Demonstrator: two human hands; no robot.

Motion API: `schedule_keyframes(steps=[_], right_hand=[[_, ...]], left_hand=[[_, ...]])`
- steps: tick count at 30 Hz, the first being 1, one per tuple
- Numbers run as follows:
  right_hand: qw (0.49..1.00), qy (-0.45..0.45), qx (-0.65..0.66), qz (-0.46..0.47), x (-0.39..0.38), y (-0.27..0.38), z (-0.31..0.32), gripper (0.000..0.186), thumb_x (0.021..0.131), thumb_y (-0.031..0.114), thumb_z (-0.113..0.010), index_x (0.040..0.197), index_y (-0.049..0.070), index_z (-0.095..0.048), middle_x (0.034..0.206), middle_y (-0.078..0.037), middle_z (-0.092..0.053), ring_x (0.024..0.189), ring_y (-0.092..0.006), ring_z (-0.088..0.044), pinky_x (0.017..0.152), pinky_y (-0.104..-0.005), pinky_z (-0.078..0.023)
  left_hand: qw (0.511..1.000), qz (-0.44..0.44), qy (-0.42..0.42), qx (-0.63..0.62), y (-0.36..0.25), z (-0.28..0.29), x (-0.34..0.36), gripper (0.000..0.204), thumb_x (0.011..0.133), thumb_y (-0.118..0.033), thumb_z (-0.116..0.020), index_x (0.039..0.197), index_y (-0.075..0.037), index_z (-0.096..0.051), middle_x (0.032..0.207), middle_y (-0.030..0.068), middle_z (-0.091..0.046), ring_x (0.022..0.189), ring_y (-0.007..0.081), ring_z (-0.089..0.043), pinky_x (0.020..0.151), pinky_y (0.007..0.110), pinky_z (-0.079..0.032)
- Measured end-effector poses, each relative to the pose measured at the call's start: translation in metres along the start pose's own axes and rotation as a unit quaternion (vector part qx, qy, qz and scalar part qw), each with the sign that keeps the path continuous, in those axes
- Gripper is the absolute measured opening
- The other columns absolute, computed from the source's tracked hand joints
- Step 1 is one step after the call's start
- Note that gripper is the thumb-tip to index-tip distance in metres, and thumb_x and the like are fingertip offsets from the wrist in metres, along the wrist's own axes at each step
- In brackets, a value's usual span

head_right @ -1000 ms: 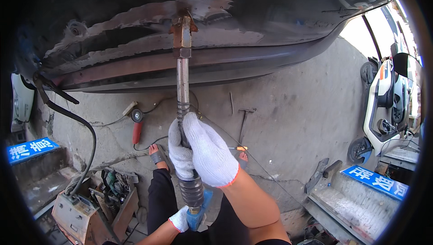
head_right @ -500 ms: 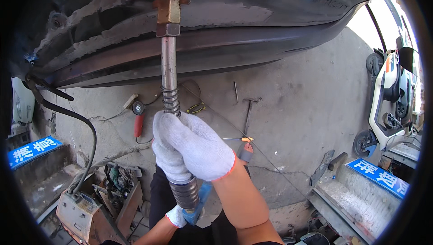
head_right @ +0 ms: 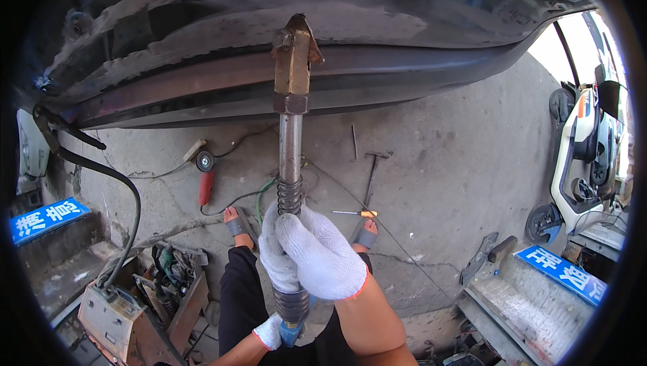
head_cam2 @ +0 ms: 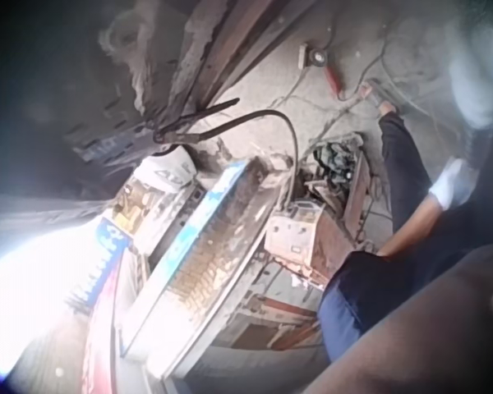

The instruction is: The person uses a pneumatic dent puller to repeatedly tap and pull a dented area on the underside of a car's rear bumper. They then switch to an angle grinder to smooth the metal surface before resuming dent pulling.

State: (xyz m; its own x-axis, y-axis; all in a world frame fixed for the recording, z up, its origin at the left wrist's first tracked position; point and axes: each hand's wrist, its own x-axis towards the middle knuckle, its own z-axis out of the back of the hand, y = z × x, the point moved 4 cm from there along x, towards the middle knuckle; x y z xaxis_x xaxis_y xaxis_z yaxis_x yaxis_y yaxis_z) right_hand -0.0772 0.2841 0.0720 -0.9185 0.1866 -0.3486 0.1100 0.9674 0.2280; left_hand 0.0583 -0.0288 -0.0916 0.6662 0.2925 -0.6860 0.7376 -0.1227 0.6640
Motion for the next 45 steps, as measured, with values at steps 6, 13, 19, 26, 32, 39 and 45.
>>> schedule_keyframes(steps=[6,13,19,26,32,39,45], right_hand=[[0.985,-0.110,-0.129,0.037,0.013,0.016,-0.014,0.041,0.097,0.043,-0.048,0.079,0.006,-0.044,0.051,-0.002,-0.035,0.038,-0.0118,-0.032,0.037,-0.0280,-0.027],[0.990,-0.096,-0.095,0.027,0.013,0.026,-0.025,0.041,0.097,0.044,-0.048,0.078,0.007,-0.042,0.051,0.000,-0.035,0.037,-0.0100,-0.031,0.035,-0.0263,-0.027],[0.996,0.077,0.045,0.013,0.017,0.024,-0.009,0.029,0.102,0.029,-0.046,0.100,0.003,-0.056,0.079,-0.003,-0.058,0.070,-0.0108,-0.056,0.064,-0.0236,-0.047],[0.994,0.097,0.043,-0.029,0.023,0.012,-0.018,0.029,0.102,0.029,-0.045,0.096,0.003,-0.055,0.079,-0.003,-0.057,0.071,-0.0106,-0.056,0.065,-0.0233,-0.046],[0.999,0.039,-0.010,0.002,0.022,0.013,-0.025,0.029,0.102,0.029,-0.044,0.096,0.002,-0.054,0.074,-0.002,-0.054,0.063,-0.0101,-0.052,0.058,-0.0226,-0.044],[0.995,0.090,0.029,-0.016,0.035,0.004,-0.034,0.031,0.102,0.030,-0.043,0.095,0.002,-0.053,0.070,-0.002,-0.053,0.058,-0.0101,-0.050,0.052,-0.0228,-0.041],[0.991,-0.071,-0.112,-0.011,0.028,0.013,-0.052,0.040,0.098,0.044,-0.047,0.079,0.008,-0.043,0.054,0.000,-0.037,0.041,-0.0098,-0.033,0.039,-0.0266,-0.029]], left_hand=[[0.997,-0.036,0.029,0.054,-0.005,-0.011,-0.006,0.025,0.097,-0.032,-0.052,0.108,-0.011,-0.059,0.089,0.0051,-0.064,0.081,0.0195,-0.063,0.067,0.033,-0.053],[0.992,-0.069,0.056,0.089,-0.008,-0.019,-0.008,0.026,0.097,-0.035,-0.050,0.107,-0.013,-0.060,0.090,0.0047,-0.064,0.081,0.0186,-0.062,0.069,0.032,-0.052],[0.977,-0.139,0.115,0.116,-0.006,-0.016,0.003,0.028,0.097,-0.037,-0.048,0.106,-0.014,-0.060,0.092,0.0044,-0.064,0.081,0.0177,-0.060,0.070,0.031,-0.051],[0.985,-0.123,0.006,0.119,-0.007,-0.040,-0.037,0.031,0.094,-0.044,-0.048,0.098,-0.016,-0.062,0.085,0.0041,-0.063,0.075,0.0180,-0.059,0.065,0.032,-0.049],[0.977,-0.138,-0.086,0.136,-0.002,-0.082,-0.078,0.034,0.093,-0.048,-0.049,0.091,-0.017,-0.063,0.078,0.0042,-0.061,0.069,0.0182,-0.057,0.059,0.033,-0.047],[0.951,-0.188,-0.133,0.206,-0.002,-0.089,-0.095,0.034,0.095,-0.045,-0.046,0.092,-0.015,-0.061,0.075,0.0050,-0.059,0.065,0.0179,-0.055,0.056,0.032,-0.045],[0.985,-0.103,-0.033,0.135,-0.006,-0.049,-0.067,0.035,0.095,-0.043,-0.048,0.095,-0.011,-0.061,0.077,0.0093,-0.061,0.068,0.0235,-0.059,0.059,0.038,-0.048]])
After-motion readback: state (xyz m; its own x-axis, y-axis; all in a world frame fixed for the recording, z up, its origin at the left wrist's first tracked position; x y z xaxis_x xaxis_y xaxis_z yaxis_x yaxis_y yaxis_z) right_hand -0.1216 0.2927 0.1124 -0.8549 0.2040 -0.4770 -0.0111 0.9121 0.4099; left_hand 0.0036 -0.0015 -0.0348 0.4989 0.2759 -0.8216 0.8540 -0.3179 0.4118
